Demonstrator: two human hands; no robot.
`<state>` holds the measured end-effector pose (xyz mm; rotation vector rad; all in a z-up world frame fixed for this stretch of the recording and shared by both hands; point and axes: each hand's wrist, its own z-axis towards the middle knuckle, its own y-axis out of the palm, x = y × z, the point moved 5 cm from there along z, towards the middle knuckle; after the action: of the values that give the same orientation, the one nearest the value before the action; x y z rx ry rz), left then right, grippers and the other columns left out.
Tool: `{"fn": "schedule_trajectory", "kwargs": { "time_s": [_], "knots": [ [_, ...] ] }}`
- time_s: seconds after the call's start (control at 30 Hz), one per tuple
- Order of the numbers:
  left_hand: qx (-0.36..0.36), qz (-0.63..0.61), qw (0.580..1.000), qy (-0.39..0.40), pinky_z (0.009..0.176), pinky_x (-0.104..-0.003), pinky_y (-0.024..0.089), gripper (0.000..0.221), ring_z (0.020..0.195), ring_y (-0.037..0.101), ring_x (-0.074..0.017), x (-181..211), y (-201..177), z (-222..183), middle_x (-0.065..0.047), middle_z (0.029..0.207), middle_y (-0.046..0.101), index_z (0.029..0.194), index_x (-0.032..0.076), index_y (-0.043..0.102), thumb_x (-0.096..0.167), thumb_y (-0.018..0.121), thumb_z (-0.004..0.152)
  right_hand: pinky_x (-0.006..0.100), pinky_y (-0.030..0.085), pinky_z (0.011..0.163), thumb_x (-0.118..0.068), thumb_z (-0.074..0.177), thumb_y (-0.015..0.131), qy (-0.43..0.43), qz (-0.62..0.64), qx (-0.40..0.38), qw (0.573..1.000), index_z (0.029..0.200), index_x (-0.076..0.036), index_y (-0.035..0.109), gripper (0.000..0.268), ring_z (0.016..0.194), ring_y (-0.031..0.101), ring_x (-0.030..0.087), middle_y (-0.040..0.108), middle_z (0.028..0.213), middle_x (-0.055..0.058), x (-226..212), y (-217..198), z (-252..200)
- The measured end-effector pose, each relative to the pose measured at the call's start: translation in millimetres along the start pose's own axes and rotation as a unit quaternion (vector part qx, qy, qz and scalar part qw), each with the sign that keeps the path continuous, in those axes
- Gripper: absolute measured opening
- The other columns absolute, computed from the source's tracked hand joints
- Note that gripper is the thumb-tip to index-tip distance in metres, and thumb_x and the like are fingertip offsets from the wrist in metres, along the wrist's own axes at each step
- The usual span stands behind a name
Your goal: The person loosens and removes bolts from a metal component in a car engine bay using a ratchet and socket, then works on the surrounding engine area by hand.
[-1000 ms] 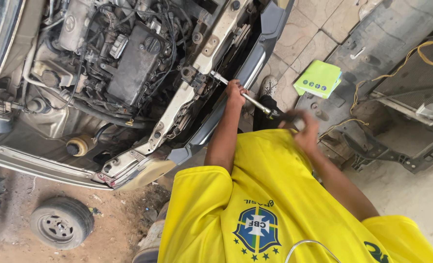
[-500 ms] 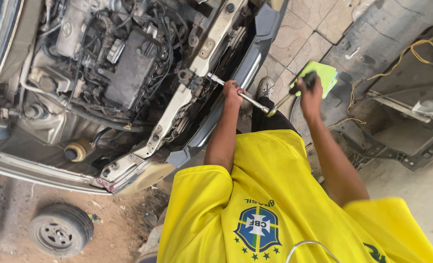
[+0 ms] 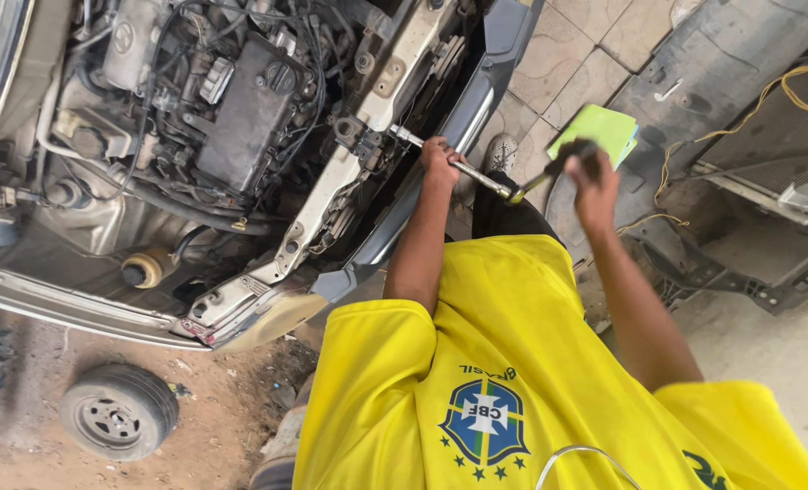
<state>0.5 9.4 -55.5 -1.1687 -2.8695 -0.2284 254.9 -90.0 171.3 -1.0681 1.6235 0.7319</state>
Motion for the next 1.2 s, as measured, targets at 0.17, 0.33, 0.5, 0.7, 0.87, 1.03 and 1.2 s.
{"fn": "schedule_trajectory", "kwargs": {
  "time_s": [0.17,0.33,0.5,0.7,0.87,1.03,1.2],
  "knots": [
    [0.0,-0.007,1.0,0.006,0.054,-0.038,0.035,0.014,0.049,0.028,-0.0146,0.4,1.5,-8.0,0.001,0.064,0.029,0.087,0.008,0.044,0.016,0.054,0.093,0.038,0.061,0.083,-0.019,0.104,0.062,0.121,0.055,0.057,0.989,0.124,0.005,0.058,0.032,0.097,0.071,0.024,0.071,0.112,0.014,81.1,-17.6,79.9],
    [0.007,0.007,1.0,0.017,0.053,-0.039,0.036,0.014,0.049,0.029,-0.0151,5.9,2.8,-12.0,0.0,0.063,0.03,0.091,0.004,0.048,0.015,0.055,0.091,0.038,0.06,0.078,-0.021,0.103,0.059,0.17,0.085,0.145,0.971,0.12,0.005,0.059,0.03,0.09,0.071,0.025,0.071,0.106,0.016,119.7,-12.0,88.4],
    [0.031,0.019,0.999,0.004,0.052,-0.041,0.037,0.014,0.046,0.026,-0.0156,5.3,-5.1,-1.6,0.0,0.063,0.029,0.088,0.004,0.046,0.014,0.057,0.089,0.038,0.056,0.095,-0.014,0.106,0.066,-0.013,-0.107,0.058,0.992,0.124,0.003,0.06,0.026,0.103,0.067,0.025,0.067,0.114,0.016,35.2,4.5,4.5],
    [0.03,0.006,1.0,-0.007,0.052,-0.04,0.035,0.019,0.046,0.027,-0.0165,1.2,-1.9,8.3,-0.001,0.063,0.029,0.082,0.011,0.037,0.014,0.054,0.089,0.037,0.053,0.094,-0.009,0.073,0.088,-0.171,-0.293,-0.168,0.925,0.108,-0.005,0.066,0.042,0.104,0.069,0.024,0.073,0.108,0.015,-78.5,64.6,-101.0],
    [0.005,-0.004,1.0,0.0,0.051,-0.039,0.034,0.019,0.046,0.026,-0.0158,-4.0,-3.8,8.1,0.001,0.06,0.027,0.078,0.011,0.039,0.015,0.055,0.09,0.034,0.057,0.099,-0.002,0.091,0.075,0.051,-0.084,-0.029,0.995,0.125,-0.002,0.061,0.037,0.111,0.069,0.02,0.071,0.119,0.012,-45.0,20.9,-38.6],
    [-0.017,-0.028,0.999,-0.017,0.051,-0.036,0.033,0.026,0.045,0.027,-0.0157,-4.5,8.3,9.1,0.002,0.058,0.027,0.075,0.015,0.032,0.018,0.053,0.09,0.033,0.053,0.103,-0.006,0.1,0.07,-0.021,0.017,0.01,1.0,0.133,0.004,0.056,0.037,0.115,0.065,0.019,0.069,0.123,0.012,-29.1,9.3,-2.3],
    [-0.029,-0.028,0.999,-0.02,0.051,-0.034,0.032,0.025,0.045,0.026,-0.0149,-1.7,10.6,8.8,0.003,0.057,0.027,0.073,0.015,0.034,0.017,0.054,0.088,0.032,0.054,0.098,-0.025,0.111,0.063,-0.092,-0.078,0.065,0.991,0.134,0.005,0.055,0.038,0.107,0.065,0.017,0.069,0.116,0.013,-27.1,23.0,4.4]
  ]
}}
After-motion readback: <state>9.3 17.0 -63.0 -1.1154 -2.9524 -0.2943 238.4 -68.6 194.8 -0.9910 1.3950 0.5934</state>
